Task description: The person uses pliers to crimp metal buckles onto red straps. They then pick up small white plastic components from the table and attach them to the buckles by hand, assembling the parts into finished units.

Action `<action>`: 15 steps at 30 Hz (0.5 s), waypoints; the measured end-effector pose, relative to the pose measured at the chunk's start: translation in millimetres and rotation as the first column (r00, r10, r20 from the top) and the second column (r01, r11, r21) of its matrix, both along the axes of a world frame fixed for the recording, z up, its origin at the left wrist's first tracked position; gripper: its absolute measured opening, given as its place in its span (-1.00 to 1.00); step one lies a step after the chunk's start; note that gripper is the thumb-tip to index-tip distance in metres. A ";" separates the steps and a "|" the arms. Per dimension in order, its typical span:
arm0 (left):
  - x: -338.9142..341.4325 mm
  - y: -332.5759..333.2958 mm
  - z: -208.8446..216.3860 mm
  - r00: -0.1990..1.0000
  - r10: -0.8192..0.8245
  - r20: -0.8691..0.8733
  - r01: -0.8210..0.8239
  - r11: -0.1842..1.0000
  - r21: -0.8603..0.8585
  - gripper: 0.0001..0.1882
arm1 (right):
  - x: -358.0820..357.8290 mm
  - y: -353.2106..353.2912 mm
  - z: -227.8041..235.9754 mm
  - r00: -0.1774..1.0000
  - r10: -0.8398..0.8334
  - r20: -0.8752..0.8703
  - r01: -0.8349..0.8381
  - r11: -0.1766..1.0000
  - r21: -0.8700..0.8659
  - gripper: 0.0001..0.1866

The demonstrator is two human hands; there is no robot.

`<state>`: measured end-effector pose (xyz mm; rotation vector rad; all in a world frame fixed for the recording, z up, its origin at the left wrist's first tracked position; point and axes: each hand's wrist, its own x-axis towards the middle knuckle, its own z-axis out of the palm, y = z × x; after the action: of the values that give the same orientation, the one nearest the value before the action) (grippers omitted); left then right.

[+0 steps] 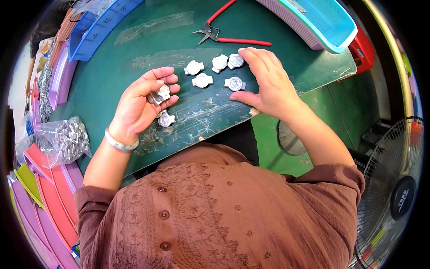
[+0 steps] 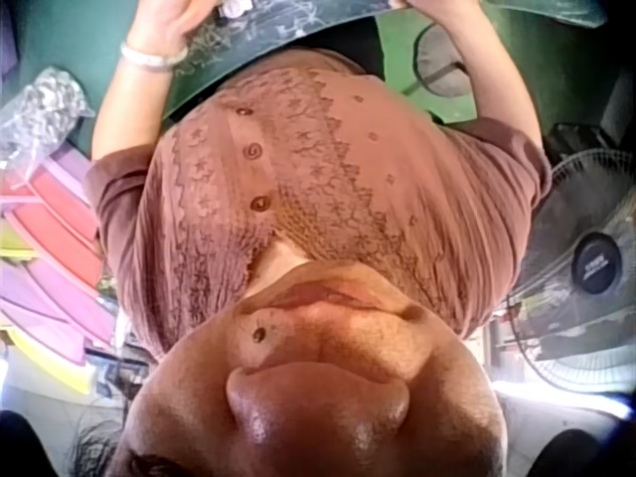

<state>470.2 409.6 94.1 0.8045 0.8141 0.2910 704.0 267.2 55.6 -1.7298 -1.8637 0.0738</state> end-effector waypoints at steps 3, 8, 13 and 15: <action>0.5 1.1 -0.3 1.000 -0.004 -0.003 0.004 1.000 0.004 -0.70 | -0.4 0.6 0.5 1.000 0.006 -0.006 -0.006 1.000 0.001 -0.18; 2.0 1.2 1.7 0.999 -0.014 -0.040 0.016 0.999 0.047 -0.74 | -1.1 0.7 1.7 1.000 0.000 -0.005 0.000 1.000 -0.004 -0.18; -1.0 7.4 -5.1 0.997 -0.078 0.005 0.077 0.995 0.057 -0.76 | -1.1 0.4 1.3 1.000 0.001 0.002 -0.001 1.000 0.004 -0.18; -1.7 11.1 -5.9 0.993 -0.113 0.023 0.111 0.992 0.056 -0.77 | -1.0 0.3 1.2 1.000 0.001 0.005 -0.001 1.000 0.007 -0.19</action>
<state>468.5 420.7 88.2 0.8924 0.7367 0.2241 703.0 267.5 56.8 -1.7260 -1.8663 0.0633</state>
